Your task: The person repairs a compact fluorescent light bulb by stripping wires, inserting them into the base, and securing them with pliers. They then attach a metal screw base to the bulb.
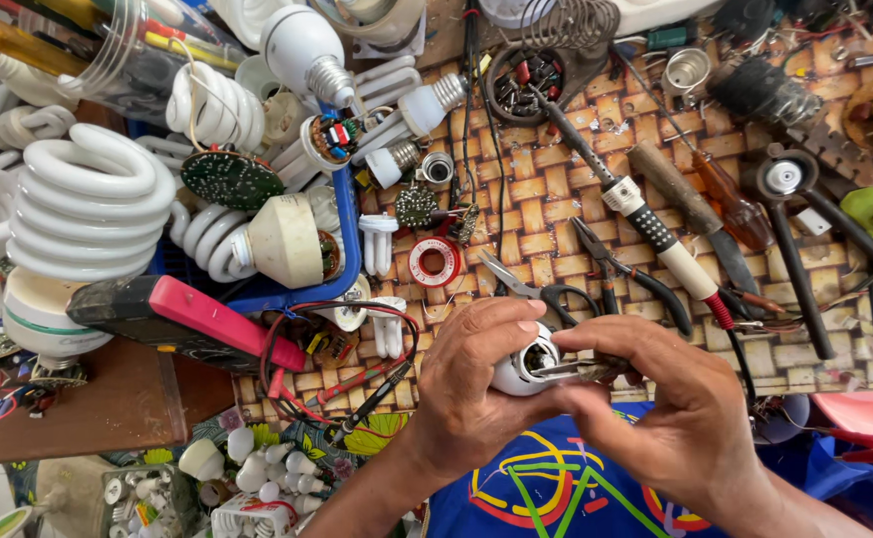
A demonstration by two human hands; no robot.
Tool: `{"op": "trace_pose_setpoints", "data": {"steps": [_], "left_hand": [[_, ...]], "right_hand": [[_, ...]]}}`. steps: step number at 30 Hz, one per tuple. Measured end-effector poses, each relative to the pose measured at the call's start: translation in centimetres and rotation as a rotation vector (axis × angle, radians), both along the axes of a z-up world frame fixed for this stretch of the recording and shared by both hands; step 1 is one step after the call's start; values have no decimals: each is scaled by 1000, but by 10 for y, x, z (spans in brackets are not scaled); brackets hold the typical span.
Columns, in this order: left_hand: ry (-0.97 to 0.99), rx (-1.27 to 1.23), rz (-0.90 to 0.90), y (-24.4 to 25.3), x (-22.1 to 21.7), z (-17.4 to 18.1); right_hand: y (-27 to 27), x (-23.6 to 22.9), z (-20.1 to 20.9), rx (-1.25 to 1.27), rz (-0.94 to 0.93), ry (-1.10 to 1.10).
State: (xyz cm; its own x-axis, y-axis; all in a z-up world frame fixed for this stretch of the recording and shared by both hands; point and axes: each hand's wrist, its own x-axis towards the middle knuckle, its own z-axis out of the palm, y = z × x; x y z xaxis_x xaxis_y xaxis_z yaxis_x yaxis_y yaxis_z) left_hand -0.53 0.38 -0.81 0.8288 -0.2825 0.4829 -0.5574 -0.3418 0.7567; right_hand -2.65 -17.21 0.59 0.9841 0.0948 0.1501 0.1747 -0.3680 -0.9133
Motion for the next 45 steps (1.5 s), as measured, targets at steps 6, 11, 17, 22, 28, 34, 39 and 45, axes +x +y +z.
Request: {"op": "trace_pose_setpoints", "data": {"steps": [6, 11, 17, 22, 28, 34, 39, 45], "left_hand": [[-115, 98, 37, 3, 0, 1], [4, 14, -69, 12, -1, 4], [-33, 43, -48, 18, -3, 8], [-40, 23, 18, 25, -10, 2], [-209, 168, 110, 33, -15, -4], [-228, 213, 87, 38, -18, -12], [-334, 300, 157, 36, -17, -12], [-455, 344, 219, 29, -14, -8]], "right_hand": [[4, 4, 1, -14, 7, -19], [2, 7, -1, -8, 24, 59], [3, 8, 5, 8, 27, 50], [-10, -2, 17, -45, 40, -29], [-10, -11, 36, -258, -35, -43], [-6, -21, 28, -390, -21, -192], [-11, -27, 26, -621, 46, -358], [-4, -24, 25, -685, 25, -457]]}}
